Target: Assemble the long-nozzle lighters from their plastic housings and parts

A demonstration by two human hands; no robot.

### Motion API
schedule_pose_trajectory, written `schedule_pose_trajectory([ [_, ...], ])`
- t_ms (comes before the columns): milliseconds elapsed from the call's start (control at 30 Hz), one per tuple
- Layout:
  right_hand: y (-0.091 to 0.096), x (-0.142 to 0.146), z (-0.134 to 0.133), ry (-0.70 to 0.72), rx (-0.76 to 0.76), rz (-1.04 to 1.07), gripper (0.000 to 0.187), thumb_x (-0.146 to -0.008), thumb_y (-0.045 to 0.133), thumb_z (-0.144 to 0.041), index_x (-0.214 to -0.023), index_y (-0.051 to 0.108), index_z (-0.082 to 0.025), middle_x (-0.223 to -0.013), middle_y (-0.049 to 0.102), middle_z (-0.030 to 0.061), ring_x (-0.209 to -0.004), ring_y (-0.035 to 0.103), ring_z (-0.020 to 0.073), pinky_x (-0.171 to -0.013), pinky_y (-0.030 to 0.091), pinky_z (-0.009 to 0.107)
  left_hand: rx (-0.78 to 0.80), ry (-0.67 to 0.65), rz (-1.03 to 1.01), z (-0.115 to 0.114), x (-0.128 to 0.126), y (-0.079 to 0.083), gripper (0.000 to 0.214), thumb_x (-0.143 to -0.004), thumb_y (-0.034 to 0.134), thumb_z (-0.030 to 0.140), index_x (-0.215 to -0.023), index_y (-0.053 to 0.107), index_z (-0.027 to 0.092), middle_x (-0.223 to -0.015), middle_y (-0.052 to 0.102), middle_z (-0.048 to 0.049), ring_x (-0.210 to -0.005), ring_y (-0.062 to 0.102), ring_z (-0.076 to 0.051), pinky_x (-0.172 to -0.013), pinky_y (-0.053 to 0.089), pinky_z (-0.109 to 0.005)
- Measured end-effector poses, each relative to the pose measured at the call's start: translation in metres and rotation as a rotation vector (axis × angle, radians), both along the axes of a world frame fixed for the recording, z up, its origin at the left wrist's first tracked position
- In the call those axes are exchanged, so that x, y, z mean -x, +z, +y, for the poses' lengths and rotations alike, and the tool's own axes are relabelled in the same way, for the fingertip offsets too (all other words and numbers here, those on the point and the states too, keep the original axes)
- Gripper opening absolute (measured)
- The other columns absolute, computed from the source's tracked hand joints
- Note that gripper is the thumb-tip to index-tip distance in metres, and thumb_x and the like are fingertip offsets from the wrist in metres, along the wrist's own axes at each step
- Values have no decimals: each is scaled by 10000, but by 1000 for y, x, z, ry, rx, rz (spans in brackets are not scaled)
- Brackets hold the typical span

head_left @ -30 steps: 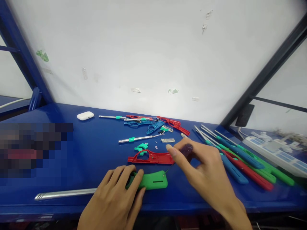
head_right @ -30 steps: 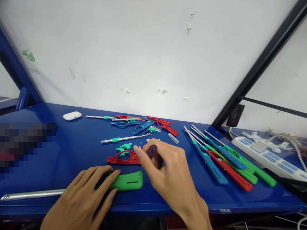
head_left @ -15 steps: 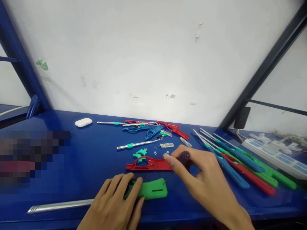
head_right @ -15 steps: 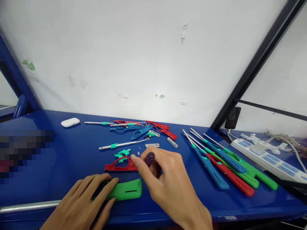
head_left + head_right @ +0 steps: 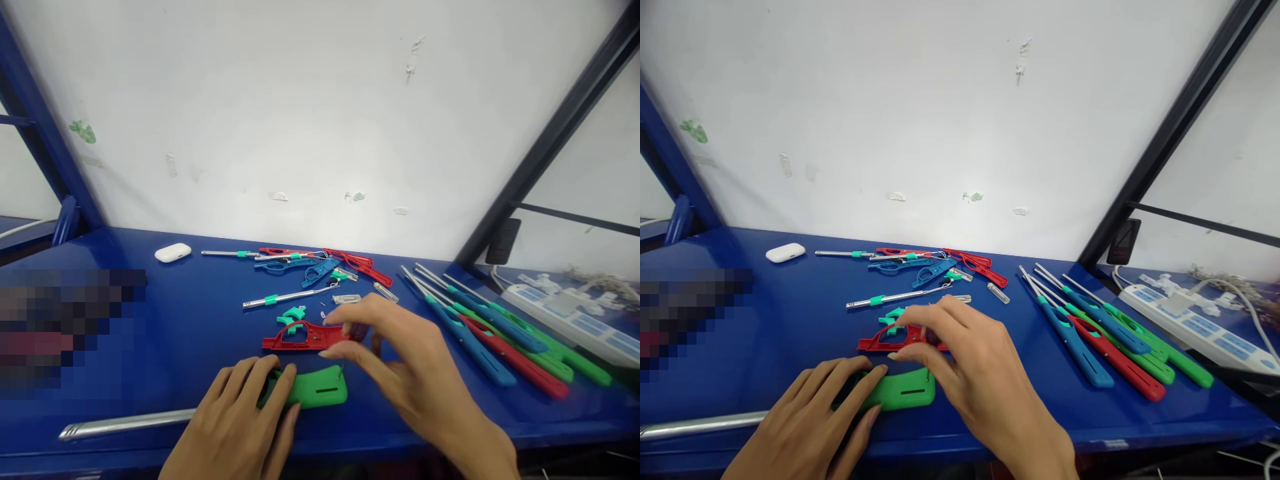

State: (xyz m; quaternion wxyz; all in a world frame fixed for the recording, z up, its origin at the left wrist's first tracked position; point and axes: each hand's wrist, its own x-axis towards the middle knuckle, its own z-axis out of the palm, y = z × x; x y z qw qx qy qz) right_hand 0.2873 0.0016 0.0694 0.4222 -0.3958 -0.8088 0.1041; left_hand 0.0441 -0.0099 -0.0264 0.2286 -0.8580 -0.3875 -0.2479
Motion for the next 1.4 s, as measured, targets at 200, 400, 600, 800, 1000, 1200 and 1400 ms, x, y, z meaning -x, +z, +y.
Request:
schedule_pose_trajectory([
  [200,13,-7,-6,99,38,-18,455,-1115,431,-130,-1501,567,-329,-1294,724,-8,-1165,667,135,-1009,522,232,33,-16,-38,-2,-3,3,371,-1034,507,265,-1377,630,189,-1220,689,-103,-1076,637,-298,-921,491,-446],
  [400,11,-3,-6,-5,-103,-1,183,-1021,707,-210,-1189,736,-275,-1008,728,-23,-876,684,122,-820,542,199,30,-21,-46,-3,-3,5,371,-1029,510,248,-1375,627,179,-1215,681,-112,-1070,628,-308,-902,488,-451],
  [600,16,-10,-10,76,-64,-5,409,-1077,488,-62,-1365,678,-281,-1183,739,-5,-1031,697,117,-911,546,201,35,-17,-40,-2,-2,5,373,-1026,513,251,-1374,629,186,-1214,686,-109,-1064,630,-306,-904,483,-448],
  [800,15,-9,-9,27,-56,-42,365,-1081,545,-139,-1382,688,-289,-1177,729,14,-1052,696,145,-920,564,231,38,-23,-56,-2,-3,5,365,-1024,518,253,-1361,642,191,-1211,687,-105,-1069,632,-301,-914,477,-437],
  [1000,17,-8,-10,-61,-158,-32,244,-1020,670,-139,-1203,781,-256,-999,734,9,-863,702,138,-779,579,218,35,-16,-55,-1,-5,7,356,-1023,516,247,-1347,651,186,-1199,691,-104,-1052,644,-300,-899,492,-441],
  [1200,24,-14,-12,-10,-41,-38,315,-1048,594,-95,-1248,739,-290,-1112,775,-2,-1002,723,150,-921,571,244,37,-15,-52,-1,-4,7,367,-1019,521,251,-1361,640,189,-1204,699,-104,-1054,648,-298,-899,505,-443],
  [1400,25,-18,-17,-40,-80,-142,282,-1066,591,-167,-1276,732,-291,-1192,735,29,-1068,712,170,-925,571,249,31,-9,-49,-3,-3,5,368,-1018,522,257,-1362,643,204,-1207,704,-96,-1053,652,-294,-897,504,-434],
])
